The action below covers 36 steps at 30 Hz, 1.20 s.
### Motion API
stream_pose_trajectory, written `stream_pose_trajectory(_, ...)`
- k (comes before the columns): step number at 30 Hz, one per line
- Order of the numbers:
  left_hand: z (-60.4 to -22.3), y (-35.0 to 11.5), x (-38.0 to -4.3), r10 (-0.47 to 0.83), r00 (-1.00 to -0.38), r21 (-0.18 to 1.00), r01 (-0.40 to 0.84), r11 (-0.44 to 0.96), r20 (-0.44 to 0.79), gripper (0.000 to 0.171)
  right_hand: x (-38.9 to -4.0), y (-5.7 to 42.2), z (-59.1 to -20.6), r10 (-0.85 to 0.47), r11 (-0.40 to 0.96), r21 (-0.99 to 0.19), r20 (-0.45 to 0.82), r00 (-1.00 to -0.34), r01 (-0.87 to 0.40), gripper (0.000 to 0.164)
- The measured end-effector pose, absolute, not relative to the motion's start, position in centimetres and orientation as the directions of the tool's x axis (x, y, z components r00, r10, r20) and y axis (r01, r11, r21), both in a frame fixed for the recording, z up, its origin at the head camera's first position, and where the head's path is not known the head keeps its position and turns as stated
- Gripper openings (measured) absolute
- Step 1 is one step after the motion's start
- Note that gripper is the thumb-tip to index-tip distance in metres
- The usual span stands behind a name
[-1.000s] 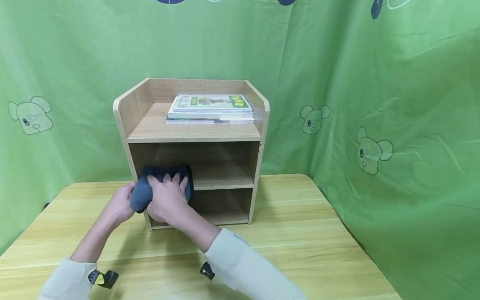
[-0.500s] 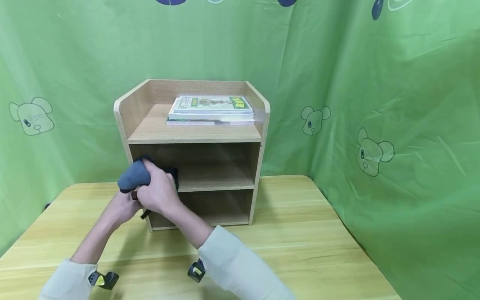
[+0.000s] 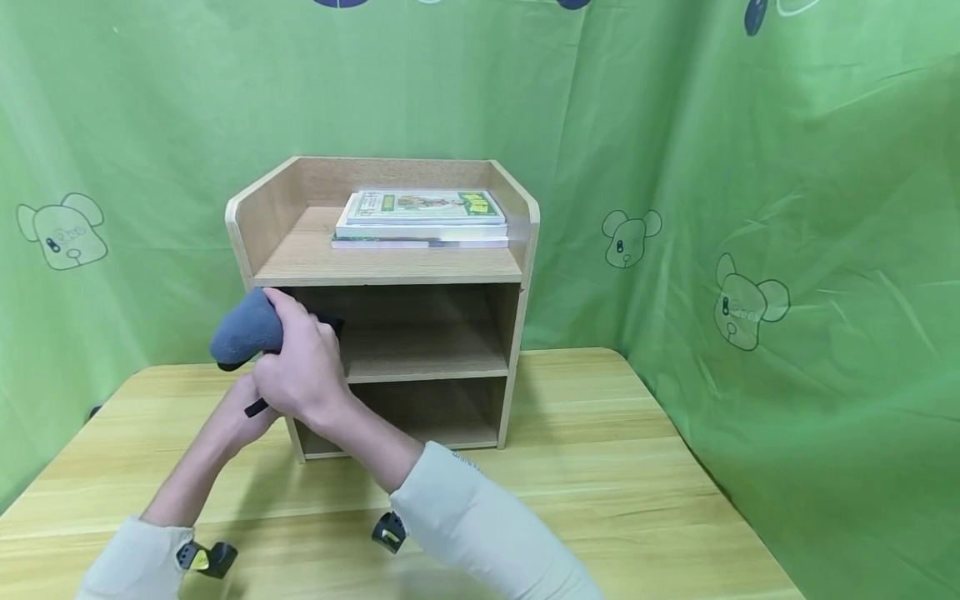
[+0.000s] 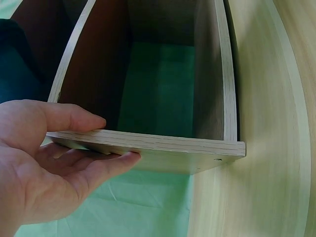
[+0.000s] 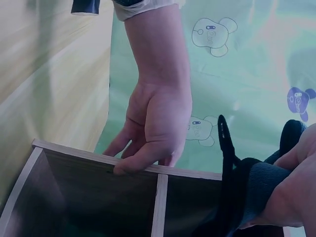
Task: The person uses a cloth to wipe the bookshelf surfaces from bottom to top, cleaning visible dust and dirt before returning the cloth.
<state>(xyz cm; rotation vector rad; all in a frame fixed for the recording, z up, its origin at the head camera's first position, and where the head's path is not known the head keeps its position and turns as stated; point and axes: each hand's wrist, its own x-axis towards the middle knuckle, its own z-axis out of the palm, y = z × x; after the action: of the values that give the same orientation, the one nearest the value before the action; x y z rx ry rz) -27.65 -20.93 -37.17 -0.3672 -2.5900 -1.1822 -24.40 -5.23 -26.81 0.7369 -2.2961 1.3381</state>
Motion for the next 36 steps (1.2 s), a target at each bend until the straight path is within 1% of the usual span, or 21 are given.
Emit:
stream_pose_trajectory(5, -37.1, -20.9, -27.6, 0.102, -0.938, 0.695, 0.315, 0.646, 0.331, 0.022, -24.0, -5.2, -26.9, -0.238, 0.424, -0.640, 0.604, -0.760, -0.641, 0.074)
stream_pose_trajectory(12, -36.9, -20.9, -27.7, 0.105, -0.944, 0.713, 0.307, 0.631, 0.313, 0.025, -24.7, -5.4, -27.2, -0.235, 0.459, -0.584, 0.647, -0.725, -0.670, 0.072)
stream_pose_trajectory(14, -36.8, -20.9, -27.7, 0.098, -0.948, 0.713, 0.294, 0.637, 0.303, 0.025, -25.1, -5.5, -27.3, -0.239, 0.470, -0.576, 0.646, -0.725, -0.669, 0.073)
stream_pose_trajectory(17, -36.9, -20.9, -27.7, 0.084, -0.957, 0.718, 0.265, 0.644, 0.278, 0.031, -25.6, -5.5, -27.5, -0.246, 0.487, -0.574, 0.633, -0.734, -0.659, 0.071)
stream_pose_trajectory(20, -36.9, -20.9, -27.7, 0.077, -0.964, 0.719, 0.241, 0.652, 0.254, 0.034, -26.3, -5.4, -27.7, -0.249, 0.506, -0.580, 0.611, -0.752, -0.639, 0.066)
stream_pose_trajectory(23, -37.0, -20.8, -27.8, 0.076, -0.965, 0.705, 0.235, 0.669, 0.249, 0.035, -26.7, -5.2, -27.8, -0.265, 0.541, -0.577, 0.573, -0.775, -0.611, 0.065)
stream_pose_trajectory(27, -36.9, -20.7, -27.8, 0.062, -0.973, 0.714, 0.206, 0.670, 0.223, 0.025, -26.8, -5.0, -28.0, -0.306, 0.603, -0.543, 0.519, -0.798, -0.584, 0.068)
stream_pose_trajectory(31, -36.9, -20.7, -27.7, 0.058, -0.974, 0.728, 0.201, 0.656, 0.217, 0.025, -26.7, -4.6, -28.6, -0.367, 0.681, -0.465, 0.451, -0.813, -0.565, 0.065)
stream_pose_trajectory(36, -37.1, -20.9, -27.6, 0.084, -0.950, 0.699, 0.280, 0.658, 0.301, 0.034, -26.5, -4.4, -29.5, -0.435, 0.781, -0.312, 0.350, -0.829, -0.541, 0.060)
